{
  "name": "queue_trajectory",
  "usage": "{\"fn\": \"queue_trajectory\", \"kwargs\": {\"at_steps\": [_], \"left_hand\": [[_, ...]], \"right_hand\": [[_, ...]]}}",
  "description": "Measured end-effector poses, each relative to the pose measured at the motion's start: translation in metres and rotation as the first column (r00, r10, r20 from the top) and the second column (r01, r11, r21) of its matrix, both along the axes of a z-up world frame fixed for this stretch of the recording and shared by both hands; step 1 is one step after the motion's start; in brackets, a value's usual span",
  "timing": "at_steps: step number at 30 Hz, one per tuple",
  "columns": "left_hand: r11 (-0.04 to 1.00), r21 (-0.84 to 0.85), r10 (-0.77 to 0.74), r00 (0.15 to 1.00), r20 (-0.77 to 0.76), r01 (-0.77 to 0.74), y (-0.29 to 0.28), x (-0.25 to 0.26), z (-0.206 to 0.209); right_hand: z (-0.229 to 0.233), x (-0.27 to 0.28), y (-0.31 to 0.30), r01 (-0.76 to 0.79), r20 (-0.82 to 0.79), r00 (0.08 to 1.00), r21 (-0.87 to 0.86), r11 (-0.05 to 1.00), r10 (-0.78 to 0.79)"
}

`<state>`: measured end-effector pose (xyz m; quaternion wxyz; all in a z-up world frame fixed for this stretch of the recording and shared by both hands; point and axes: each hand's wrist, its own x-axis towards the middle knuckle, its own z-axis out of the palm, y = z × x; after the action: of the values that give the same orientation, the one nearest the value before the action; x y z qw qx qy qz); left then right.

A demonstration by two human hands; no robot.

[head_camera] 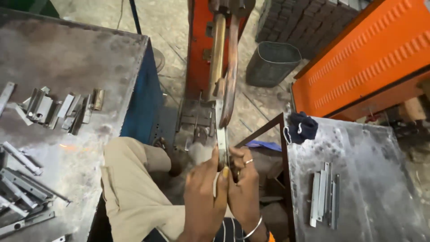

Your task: The person sits at a metal workshop bench holding flat metal hardware strips one at a time, turning them over in their hands and running fingers along the edges. At one point the person holds a strip near the machine, producing sparks, then resumes handling and placing strips on the table.

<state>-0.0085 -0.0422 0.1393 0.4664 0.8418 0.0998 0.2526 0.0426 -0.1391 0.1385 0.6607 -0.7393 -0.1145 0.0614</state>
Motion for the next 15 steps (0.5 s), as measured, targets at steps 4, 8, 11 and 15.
{"fn": "queue_trajectory", "kwargs": {"at_steps": [4,8,11,15], "left_hand": [[0.998,-0.064,-0.018,0.999,0.033,0.02,0.007,-0.006,0.0],[0.7,-0.703,-0.046,0.99,0.131,0.126,0.024,-0.009,-0.018],[0.351,-0.929,-0.071,0.993,0.093,0.112,0.055,-0.008,-0.051],[0.084,-0.987,-0.073,0.988,0.133,0.139,0.095,-0.039,-0.072]], "right_hand": [[0.003,-0.001,0.008,0.019,0.058,0.998,-0.007,1.0,-0.019],[0.011,-0.023,0.011,0.029,-0.012,1.0,0.011,1.0,-0.029],[0.007,-0.034,0.03,-0.049,-0.162,0.985,0.014,0.999,0.05],[-0.009,-0.045,0.06,-0.318,-0.295,0.903,0.031,0.948,0.312]]}}
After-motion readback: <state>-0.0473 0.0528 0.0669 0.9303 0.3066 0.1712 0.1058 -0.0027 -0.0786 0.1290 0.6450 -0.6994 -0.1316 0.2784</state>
